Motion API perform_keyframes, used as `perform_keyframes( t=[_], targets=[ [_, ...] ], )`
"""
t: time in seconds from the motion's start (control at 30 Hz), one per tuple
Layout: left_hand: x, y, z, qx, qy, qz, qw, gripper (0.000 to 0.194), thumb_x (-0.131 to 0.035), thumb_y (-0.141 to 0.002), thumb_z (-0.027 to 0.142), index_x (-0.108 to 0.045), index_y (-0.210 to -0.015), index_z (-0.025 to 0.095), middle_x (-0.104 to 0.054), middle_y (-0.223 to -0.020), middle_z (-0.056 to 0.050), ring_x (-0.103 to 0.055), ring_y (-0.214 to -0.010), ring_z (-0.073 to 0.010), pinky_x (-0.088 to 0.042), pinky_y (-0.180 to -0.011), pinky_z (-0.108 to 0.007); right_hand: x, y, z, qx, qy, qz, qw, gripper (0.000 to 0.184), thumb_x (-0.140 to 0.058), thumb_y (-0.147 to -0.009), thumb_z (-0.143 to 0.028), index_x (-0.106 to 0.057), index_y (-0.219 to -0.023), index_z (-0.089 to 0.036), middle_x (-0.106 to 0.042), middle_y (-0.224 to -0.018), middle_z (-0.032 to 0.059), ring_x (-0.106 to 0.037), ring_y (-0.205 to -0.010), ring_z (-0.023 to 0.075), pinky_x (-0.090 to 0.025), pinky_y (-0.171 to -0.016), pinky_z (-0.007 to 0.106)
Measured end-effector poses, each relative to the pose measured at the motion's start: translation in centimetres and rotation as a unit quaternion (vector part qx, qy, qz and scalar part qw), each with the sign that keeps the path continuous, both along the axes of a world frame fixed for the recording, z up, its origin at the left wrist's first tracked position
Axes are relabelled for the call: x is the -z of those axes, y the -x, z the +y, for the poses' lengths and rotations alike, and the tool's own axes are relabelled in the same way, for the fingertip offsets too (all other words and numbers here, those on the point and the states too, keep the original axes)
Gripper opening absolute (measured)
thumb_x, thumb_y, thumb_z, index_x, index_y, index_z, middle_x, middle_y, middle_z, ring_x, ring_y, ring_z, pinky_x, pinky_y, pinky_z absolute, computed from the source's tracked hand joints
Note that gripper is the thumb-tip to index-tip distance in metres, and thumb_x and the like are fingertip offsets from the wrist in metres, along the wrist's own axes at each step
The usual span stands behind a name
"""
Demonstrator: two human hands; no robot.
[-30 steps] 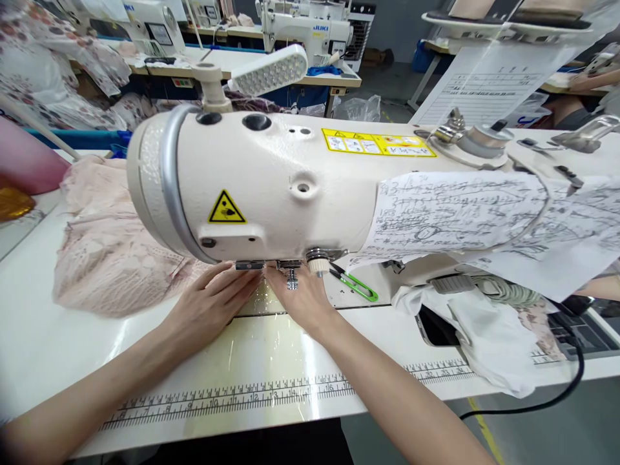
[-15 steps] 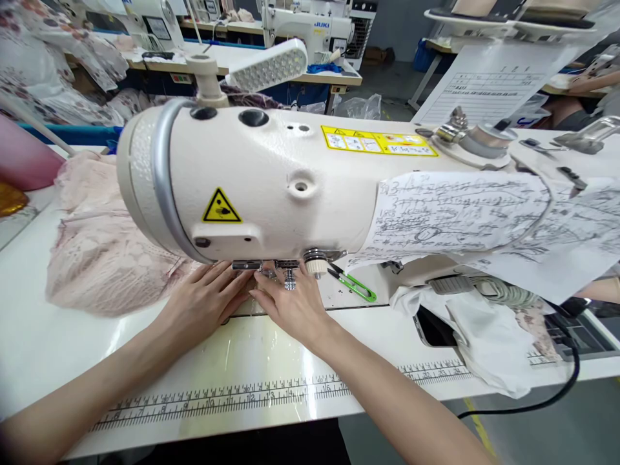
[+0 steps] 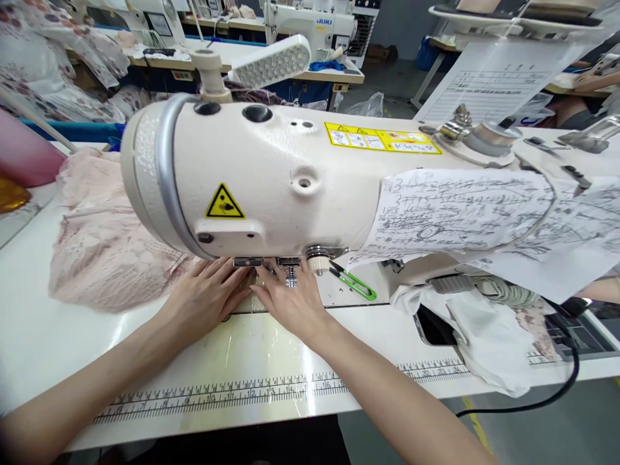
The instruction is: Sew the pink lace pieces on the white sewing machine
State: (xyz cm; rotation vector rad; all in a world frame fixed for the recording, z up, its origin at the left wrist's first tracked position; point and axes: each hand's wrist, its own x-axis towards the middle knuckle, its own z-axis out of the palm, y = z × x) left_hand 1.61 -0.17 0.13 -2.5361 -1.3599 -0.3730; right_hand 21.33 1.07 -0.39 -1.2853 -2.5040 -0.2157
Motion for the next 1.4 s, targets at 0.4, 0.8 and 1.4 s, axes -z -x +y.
perform_keyframes(
  t=[0.4,0.8,1.4],
  targets=[
    [0.0,0.1,-0.1,-0.012,0.015,0.011,1.000,0.044,-0.045,-0.098,0.037,-0.058,-0.131,0.011,-0.064,-0.127,-0.018,-0.059,-0.119,-0.0329,-0.040,-0.106,-0.051,1.4,-1.0,0.6,0.039,0.034,0.087,0.995,0.032,-0.043,-0.100,-0.040,-0.071,-0.108,-0.028,-0.072,-0.079,0.0038,-0.065,-0.078,0.0218,-0.044,-0.074,0.035],
    [-4.4,3.6,-2.2,-0.203,-0.059,0.079,0.974,0.017,-0.048,-0.094,0.018,-0.065,-0.091,0.014,-0.067,-0.081,-0.008,-0.062,-0.072,-0.0226,-0.046,-0.056,-0.033,1.4,-1.5,1.4,-0.017,-0.012,0.110,0.994,0.033,-0.041,-0.100,-0.037,-0.069,-0.105,-0.020,-0.073,-0.072,0.0034,-0.064,-0.067,0.0207,-0.041,-0.083,0.038],
    [-7.5,11.6,-3.8,-0.331,0.149,-0.300,0.882,0.019,-0.064,-0.079,0.038,-0.071,-0.081,0.021,-0.073,-0.080,0.002,-0.064,-0.073,-0.0160,-0.047,-0.066,-0.024,0.9,-1.4,1.6,-0.034,0.001,0.126,0.991,0.030,-0.043,-0.099,-0.034,-0.070,-0.104,-0.022,-0.071,-0.072,0.0020,-0.059,-0.063,0.0176,-0.040,-0.076,0.034]
  ],
)
